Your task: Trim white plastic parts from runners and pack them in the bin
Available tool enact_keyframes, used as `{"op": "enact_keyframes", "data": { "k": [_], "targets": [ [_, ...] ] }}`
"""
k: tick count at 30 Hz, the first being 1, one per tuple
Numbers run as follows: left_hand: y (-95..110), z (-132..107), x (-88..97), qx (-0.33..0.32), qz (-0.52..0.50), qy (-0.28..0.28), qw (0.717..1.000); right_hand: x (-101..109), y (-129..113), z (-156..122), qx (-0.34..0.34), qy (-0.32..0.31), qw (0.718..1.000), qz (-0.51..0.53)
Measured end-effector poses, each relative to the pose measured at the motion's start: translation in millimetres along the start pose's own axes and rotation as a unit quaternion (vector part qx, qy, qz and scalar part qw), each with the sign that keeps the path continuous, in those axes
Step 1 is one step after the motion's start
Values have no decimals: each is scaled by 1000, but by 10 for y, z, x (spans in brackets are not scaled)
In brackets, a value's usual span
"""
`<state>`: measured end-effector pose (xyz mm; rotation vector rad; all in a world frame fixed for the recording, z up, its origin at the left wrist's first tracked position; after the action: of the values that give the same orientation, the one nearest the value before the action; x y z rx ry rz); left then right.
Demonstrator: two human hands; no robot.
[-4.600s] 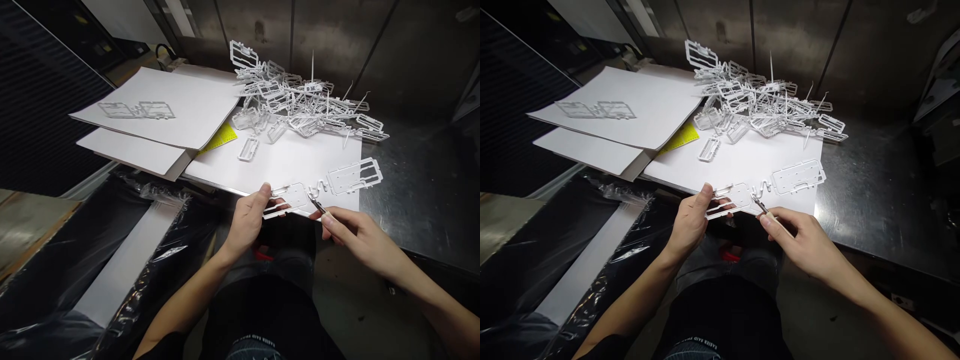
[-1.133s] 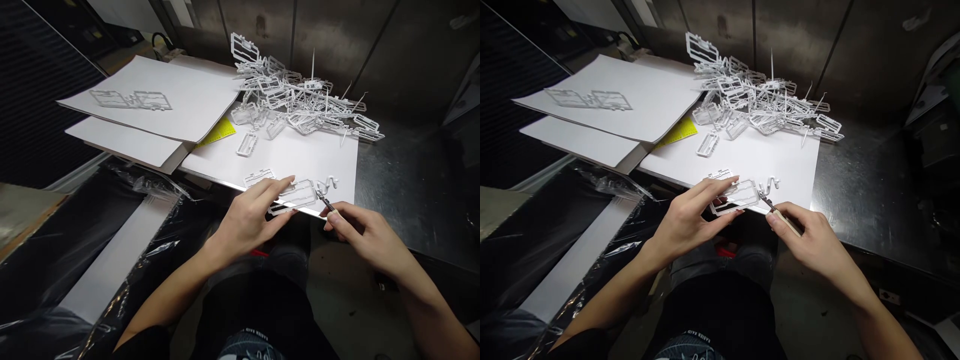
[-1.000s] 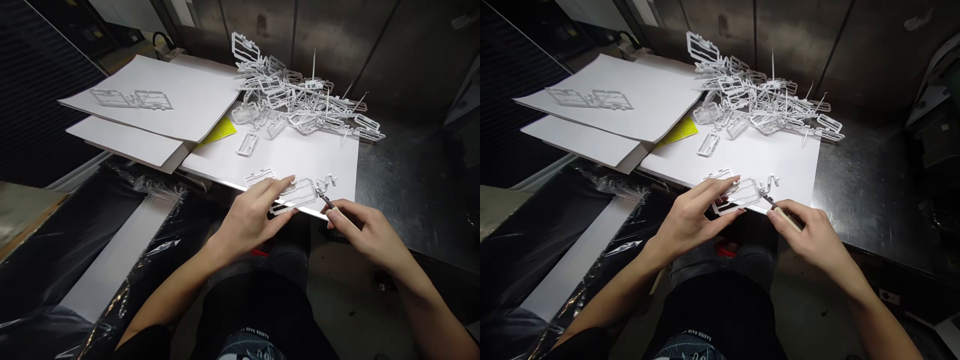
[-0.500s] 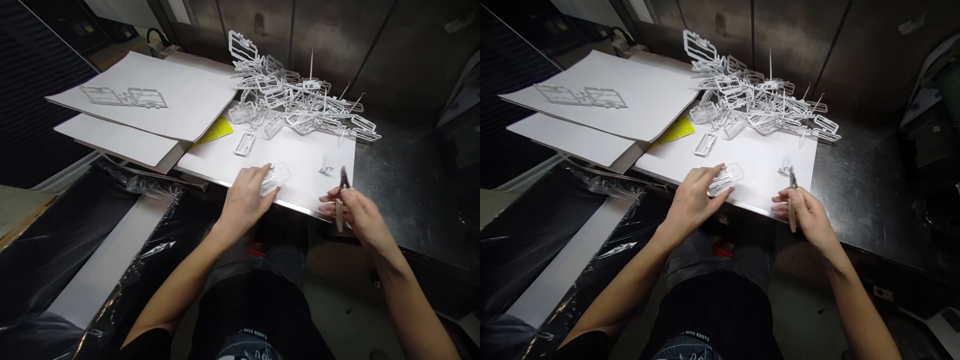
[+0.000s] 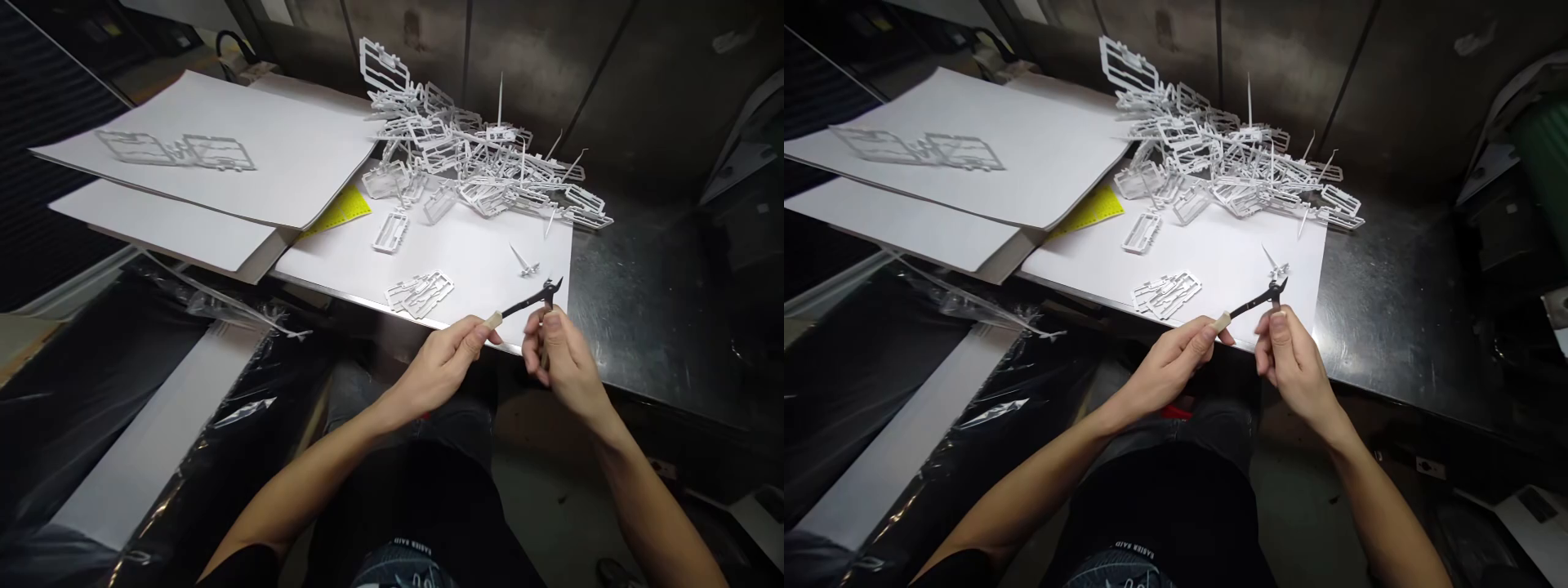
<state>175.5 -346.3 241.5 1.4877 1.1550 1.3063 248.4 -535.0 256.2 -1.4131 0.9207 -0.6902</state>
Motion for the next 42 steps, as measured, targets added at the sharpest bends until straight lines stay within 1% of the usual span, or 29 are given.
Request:
{"op": "enact_keyframes", "data": {
  "k": [2,4,8,13,15,17,18,19,20,21,22,23,24,25,26,27,28,29,30,31,33,34,36,38,39,42],
  "targets": [
    [5,2,68,-15,16,-2,1000,29,7,-12,-25,-47,999,9],
    [20,0,123,-23,26,-18,999,51,9,-23,-45,-77,996,3],
    [34,-8,164,-24,28,-41,998,33,34,-40,-80,-103,991,-34],
    [30,3,135,-31,51,-24,998,-21,92,-46,-109,-116,985,-60],
    [51,28,120,-40,55,-38,997,-11,19,-59,-111,-125,982,-91],
    [72,63,142,-77,98,-44,991,26,-137,-82,-85,-139,977,-140],
    [69,80,177,-103,146,-26,984,57,-232,-94,-60,-135,973,-176],
    [49,93,231,-127,209,12,970,98,-324,-107,-28,-118,968,-220],
    [9,99,301,-141,281,66,947,149,-400,-119,6,-86,959,-271],
    [-51,100,384,-141,353,129,916,209,-450,-130,39,-43,943,-329],
    [-129,96,471,-126,418,185,881,276,-468,-139,68,7,918,-391],
    [-219,90,557,-101,470,225,847,345,-452,-144,87,52,886,-453],
    [-312,85,634,-74,509,245,822,411,-405,-139,100,83,848,-513],
    [-399,85,697,-57,535,244,807,471,-337,-120,108,103,810,-567],
    [-471,88,743,-52,550,232,801,522,-259,-85,114,117,775,-611],
    [-522,96,773,-59,556,216,801,560,-185,-29,121,132,748,-640],
    [-550,107,786,-76,556,203,803,581,-123,49,132,146,731,-653],
    [-557,120,789,-95,553,196,804,585,-77,149,145,156,726,-654],
    [-546,134,783,-110,551,195,804,573,-47,268,153,161,733,-643],
    [-525,148,774,-118,553,198,801,547,-30,402,153,154,747,-628],
    [-473,170,762,-115,565,205,791,478,-19,676,136,112,780,-600],
    [-449,178,763,-109,570,204,788,446,-18,797,124,90,792,-591],
    [-416,183,783,-97,573,197,789,411,-16,973,114,70,803,-581],
    [-396,185,819,-92,568,185,797,418,-19,1039,118,73,808,-573],
    [-388,189,839,-91,565,182,799,432,-25,1029,124,78,810,-568],
    [-378,212,911,-91,562,180,802,485,-94,837,156,89,815,-552]
  ]
}}
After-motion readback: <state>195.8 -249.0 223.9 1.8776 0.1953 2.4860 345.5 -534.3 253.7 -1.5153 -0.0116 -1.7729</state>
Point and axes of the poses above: each hand's wrist, its own z-axis towards the middle knuckle, its own x-axis out of the back of the hand, y = z × x, the point moved 1 cm from there along z, towards the middle knuckle, and after that the axes turned 12 degrees about z, right-handed, at the moved point
